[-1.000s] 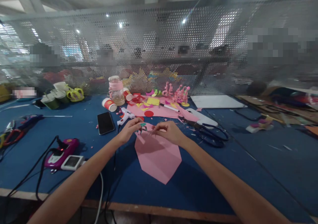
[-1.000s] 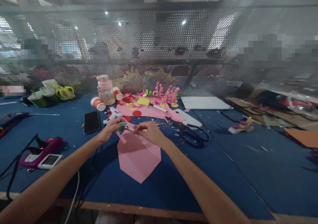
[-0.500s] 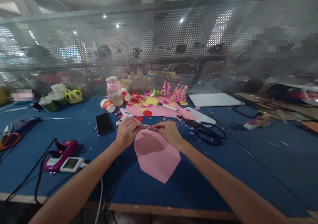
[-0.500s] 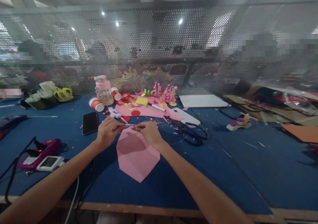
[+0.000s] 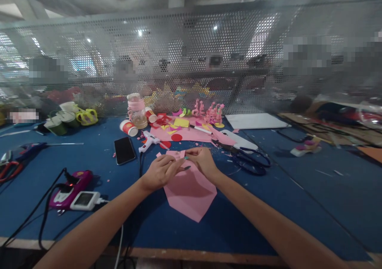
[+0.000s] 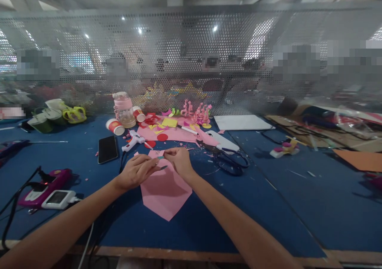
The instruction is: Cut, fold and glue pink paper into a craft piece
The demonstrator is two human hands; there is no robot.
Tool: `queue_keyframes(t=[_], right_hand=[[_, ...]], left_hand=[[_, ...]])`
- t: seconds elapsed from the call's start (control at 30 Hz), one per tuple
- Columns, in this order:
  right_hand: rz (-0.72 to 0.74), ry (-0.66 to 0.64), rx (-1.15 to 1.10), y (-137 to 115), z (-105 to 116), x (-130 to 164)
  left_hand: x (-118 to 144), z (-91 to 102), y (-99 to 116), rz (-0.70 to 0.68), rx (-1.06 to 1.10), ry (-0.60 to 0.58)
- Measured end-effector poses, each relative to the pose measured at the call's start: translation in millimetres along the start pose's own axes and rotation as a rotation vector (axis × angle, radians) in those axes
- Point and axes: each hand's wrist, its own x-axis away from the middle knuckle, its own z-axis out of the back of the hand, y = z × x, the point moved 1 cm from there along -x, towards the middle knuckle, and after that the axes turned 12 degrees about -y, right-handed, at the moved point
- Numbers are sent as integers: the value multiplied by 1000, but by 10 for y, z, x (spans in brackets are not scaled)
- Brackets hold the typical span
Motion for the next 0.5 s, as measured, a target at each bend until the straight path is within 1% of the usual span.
queue_keyframes(t=[0.1,0.27,0.33,0.4,0.5], right_hand=[[-93,-120,-231,7,-43,1],[-227,-248,-437,-60,-52,7],[-272,-286,-521,-90,-30,-2],[-308,-313,-605,-111,-7,-13],[-312,-340,-645,-122,7,-13]], left_hand=[[-6,-29,-3,-10,3,7],[0,-80,-33,-31,39,-7],[11,-95,-46,-25,39,-44],[22,-107,-54,-15,27,-106],[30,-121,-47,-28,27,-182]])
